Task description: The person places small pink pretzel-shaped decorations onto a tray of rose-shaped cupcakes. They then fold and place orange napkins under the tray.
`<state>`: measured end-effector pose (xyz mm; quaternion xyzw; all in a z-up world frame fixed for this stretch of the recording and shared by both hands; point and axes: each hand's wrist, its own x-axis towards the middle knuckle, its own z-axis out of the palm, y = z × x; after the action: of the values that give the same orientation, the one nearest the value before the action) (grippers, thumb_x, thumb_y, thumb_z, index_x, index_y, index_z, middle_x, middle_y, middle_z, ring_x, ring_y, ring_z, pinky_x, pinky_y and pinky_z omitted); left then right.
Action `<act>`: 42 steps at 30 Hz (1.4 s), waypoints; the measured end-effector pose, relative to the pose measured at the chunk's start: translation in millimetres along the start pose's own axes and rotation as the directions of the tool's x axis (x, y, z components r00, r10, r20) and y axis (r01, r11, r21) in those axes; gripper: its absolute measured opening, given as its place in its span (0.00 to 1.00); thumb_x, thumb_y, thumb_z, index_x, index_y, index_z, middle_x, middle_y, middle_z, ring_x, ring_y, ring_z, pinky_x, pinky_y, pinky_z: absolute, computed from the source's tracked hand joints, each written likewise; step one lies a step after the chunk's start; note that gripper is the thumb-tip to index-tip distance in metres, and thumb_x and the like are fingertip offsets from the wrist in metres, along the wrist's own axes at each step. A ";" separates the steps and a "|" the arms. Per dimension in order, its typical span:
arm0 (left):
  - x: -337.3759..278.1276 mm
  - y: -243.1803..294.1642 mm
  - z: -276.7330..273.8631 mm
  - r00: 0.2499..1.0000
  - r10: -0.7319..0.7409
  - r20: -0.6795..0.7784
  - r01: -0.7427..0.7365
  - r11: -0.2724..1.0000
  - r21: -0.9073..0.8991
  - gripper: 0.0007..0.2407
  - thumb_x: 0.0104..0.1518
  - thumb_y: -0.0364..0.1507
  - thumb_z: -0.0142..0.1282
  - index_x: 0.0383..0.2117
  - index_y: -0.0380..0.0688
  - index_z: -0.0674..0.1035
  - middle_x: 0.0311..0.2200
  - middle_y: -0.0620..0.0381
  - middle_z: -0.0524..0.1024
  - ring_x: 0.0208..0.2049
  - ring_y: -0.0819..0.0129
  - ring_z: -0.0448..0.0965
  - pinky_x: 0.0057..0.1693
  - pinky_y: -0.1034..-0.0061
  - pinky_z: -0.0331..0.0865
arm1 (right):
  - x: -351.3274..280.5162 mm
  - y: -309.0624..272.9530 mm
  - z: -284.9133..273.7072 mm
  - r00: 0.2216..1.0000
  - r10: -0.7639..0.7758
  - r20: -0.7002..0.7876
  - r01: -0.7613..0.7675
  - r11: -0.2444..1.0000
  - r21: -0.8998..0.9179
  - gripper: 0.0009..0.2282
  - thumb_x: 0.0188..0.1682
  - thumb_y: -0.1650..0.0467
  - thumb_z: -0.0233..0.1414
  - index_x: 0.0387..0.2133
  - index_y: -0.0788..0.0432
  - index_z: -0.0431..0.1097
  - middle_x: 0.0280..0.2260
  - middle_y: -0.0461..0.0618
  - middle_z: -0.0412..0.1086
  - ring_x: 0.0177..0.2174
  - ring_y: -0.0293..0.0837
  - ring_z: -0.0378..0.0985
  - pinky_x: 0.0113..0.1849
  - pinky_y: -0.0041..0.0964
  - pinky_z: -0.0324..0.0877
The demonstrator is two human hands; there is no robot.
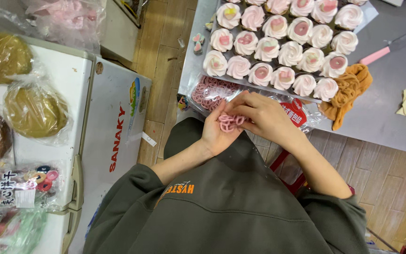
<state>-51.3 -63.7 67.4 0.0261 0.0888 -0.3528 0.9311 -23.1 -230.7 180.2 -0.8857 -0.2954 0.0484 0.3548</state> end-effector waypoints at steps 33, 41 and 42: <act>-16.8 9.2 8.1 0.996 -0.030 -0.088 0.028 0.999 -0.025 0.20 0.73 0.37 0.35 0.63 0.35 0.69 0.65 0.43 0.66 0.69 0.52 0.61 0.74 0.59 0.57 | -121.2 226.2 -105.4 0.619 0.578 -0.532 -0.203 0.772 0.603 0.08 0.64 0.77 0.58 0.54 0.67 0.76 0.43 0.50 0.77 0.39 0.36 0.80 0.38 0.28 0.76; -15.1 8.2 4.5 0.995 -0.037 -0.097 0.035 0.999 -0.016 0.20 0.74 0.38 0.35 0.63 0.35 0.69 0.62 0.43 0.69 0.67 0.53 0.65 0.73 0.59 0.58 | -120.0 254.5 -99.8 0.546 0.558 -0.625 -0.384 0.829 0.406 0.07 0.58 0.77 0.62 0.48 0.65 0.78 0.34 0.47 0.76 0.31 0.32 0.77 0.31 0.25 0.72; -15.1 7.9 3.7 0.994 -0.037 -0.101 0.036 0.999 -0.013 0.20 0.74 0.38 0.36 0.62 0.35 0.69 0.62 0.43 0.69 0.67 0.53 0.65 0.73 0.59 0.58 | -117.5 258.6 -97.2 0.544 0.541 -0.642 -0.396 0.840 0.372 0.06 0.58 0.77 0.63 0.46 0.66 0.78 0.34 0.47 0.77 0.31 0.33 0.77 0.31 0.27 0.70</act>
<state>-56.7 -48.3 73.7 0.0371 0.1383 -0.3673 0.9190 35.6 -503.0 68.0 -0.8399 0.1240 -0.1858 0.4947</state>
